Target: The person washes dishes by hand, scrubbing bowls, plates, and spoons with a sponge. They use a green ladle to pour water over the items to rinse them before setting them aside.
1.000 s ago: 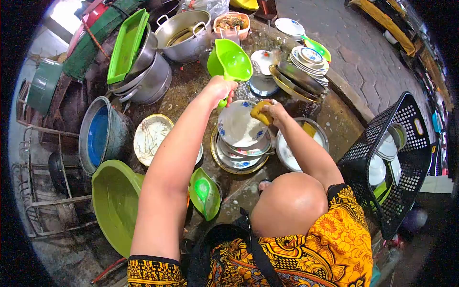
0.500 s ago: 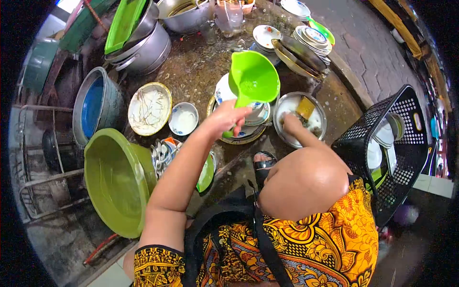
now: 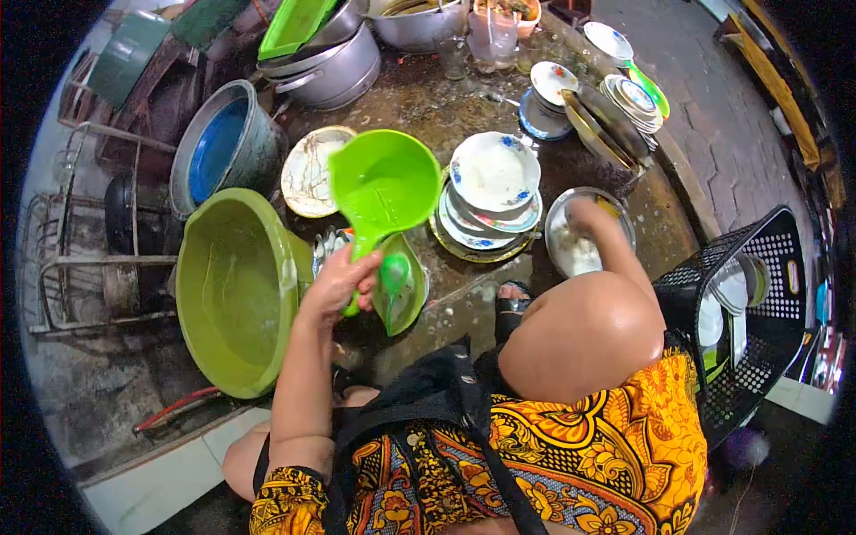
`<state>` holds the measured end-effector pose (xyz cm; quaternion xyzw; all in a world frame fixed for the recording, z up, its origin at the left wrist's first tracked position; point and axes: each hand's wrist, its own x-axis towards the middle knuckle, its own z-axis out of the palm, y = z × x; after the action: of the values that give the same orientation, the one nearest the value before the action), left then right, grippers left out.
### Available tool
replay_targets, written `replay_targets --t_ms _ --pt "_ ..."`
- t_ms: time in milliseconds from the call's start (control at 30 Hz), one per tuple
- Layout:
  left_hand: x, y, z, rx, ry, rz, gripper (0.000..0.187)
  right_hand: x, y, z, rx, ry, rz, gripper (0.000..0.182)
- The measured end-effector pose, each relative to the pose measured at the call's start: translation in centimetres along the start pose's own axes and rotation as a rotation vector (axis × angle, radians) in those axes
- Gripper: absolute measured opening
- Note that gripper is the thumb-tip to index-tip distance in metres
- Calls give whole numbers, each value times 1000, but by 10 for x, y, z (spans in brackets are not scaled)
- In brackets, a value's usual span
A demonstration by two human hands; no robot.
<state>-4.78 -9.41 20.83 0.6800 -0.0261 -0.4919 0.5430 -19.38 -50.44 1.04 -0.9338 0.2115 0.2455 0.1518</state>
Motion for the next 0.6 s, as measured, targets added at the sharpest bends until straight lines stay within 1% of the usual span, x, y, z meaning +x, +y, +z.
replay_targets --t_ms 33,100,133,167,233,267,300,333,367,433,500,567,600 --pt "-12 6 -6 -19 48 30 15 1 -3 -10 -108 151 -78 19" --pt "-29 5 -27 -134 134 92 15 2 -40 -35 56 378 -120 19" --pt "-39 4 -41 -185 172 102 15 6 -53 -39 1 437 -166 20" --pt "-52 4 -48 -236 211 176 16 16 -60 -26 45 553 -273 20" --pt "-76 4 -66 -282 318 280 19 22 -78 -13 16 585 -429 21" --pt "-86 3 -76 -279 335 286 19 21 -87 -11 -117 481 -443 26" --pt "-95 2 -83 -312 403 341 20 33 -87 3 -168 334 -411 32" --pt "-102 -2 -96 -348 465 393 21 41 -85 19 -150 350 -477 32" --pt "-108 -7 -110 -344 474 394 21 41 -85 28 -133 365 -540 32" --pt "-113 -24 -141 -363 561 390 21 37 -90 27 -189 379 -540 29" --pt "-112 -47 -172 -366 583 364 22 37 -91 24 -252 399 -529 27" --pt "-111 -69 -190 -370 714 210 22 48 -87 33 -289 403 -522 24" --pt "-109 -78 -200 -375 733 136 25 50 -90 36 -335 501 -565 21"
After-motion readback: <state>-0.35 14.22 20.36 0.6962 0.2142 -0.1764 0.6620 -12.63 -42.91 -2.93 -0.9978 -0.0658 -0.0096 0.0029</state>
